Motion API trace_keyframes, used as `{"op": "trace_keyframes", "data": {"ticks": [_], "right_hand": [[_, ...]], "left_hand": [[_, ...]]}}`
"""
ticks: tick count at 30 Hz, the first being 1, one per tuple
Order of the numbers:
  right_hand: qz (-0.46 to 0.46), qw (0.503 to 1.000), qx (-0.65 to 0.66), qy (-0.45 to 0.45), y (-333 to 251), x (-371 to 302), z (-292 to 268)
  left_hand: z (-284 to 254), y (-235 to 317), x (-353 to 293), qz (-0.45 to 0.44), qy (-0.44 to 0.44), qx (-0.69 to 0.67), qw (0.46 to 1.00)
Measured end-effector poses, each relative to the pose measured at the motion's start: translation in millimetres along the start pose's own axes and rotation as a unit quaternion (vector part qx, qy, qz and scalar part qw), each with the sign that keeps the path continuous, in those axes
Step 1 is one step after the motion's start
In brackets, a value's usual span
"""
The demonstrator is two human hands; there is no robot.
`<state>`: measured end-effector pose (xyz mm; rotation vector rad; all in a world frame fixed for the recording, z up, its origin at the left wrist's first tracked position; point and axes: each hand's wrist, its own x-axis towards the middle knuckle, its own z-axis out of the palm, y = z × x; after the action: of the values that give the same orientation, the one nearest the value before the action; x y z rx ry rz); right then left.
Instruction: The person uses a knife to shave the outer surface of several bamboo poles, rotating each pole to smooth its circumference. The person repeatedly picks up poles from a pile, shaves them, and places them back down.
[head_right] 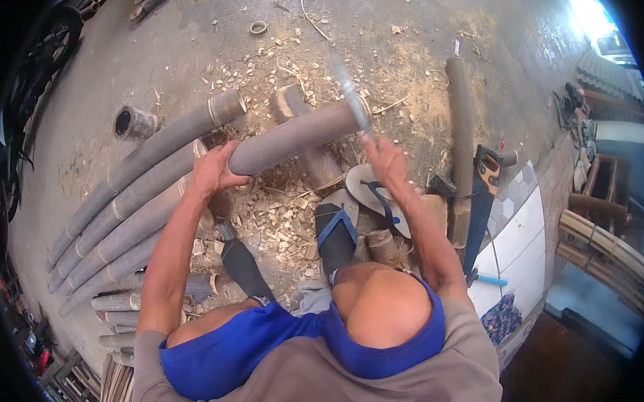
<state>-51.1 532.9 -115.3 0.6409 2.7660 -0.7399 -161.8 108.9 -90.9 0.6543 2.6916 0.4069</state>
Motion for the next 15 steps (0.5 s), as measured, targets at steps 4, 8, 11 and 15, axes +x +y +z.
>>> {"op": "trace_keyframes", "data": {"ticks": [4,8,11,15], "right_hand": [[-0.053,0.993,0.056,0.095,20,6,-4],[-0.046,0.997,-0.013,0.063,22,-2,6],[-0.018,1.0,-0.022,0.01,11,-9,-4],[-0.039,0.997,0.011,0.058,16,17,-11]], "left_hand": [[16,11,-16,0.022,0.079,0.056,0.995],[-2,1,4,0.008,-0.003,0.022,1.0],[1,-5,1,0.008,-0.04,-0.019,0.999],[-4,-1,5,-0.006,-0.067,-0.023,0.997]]}}
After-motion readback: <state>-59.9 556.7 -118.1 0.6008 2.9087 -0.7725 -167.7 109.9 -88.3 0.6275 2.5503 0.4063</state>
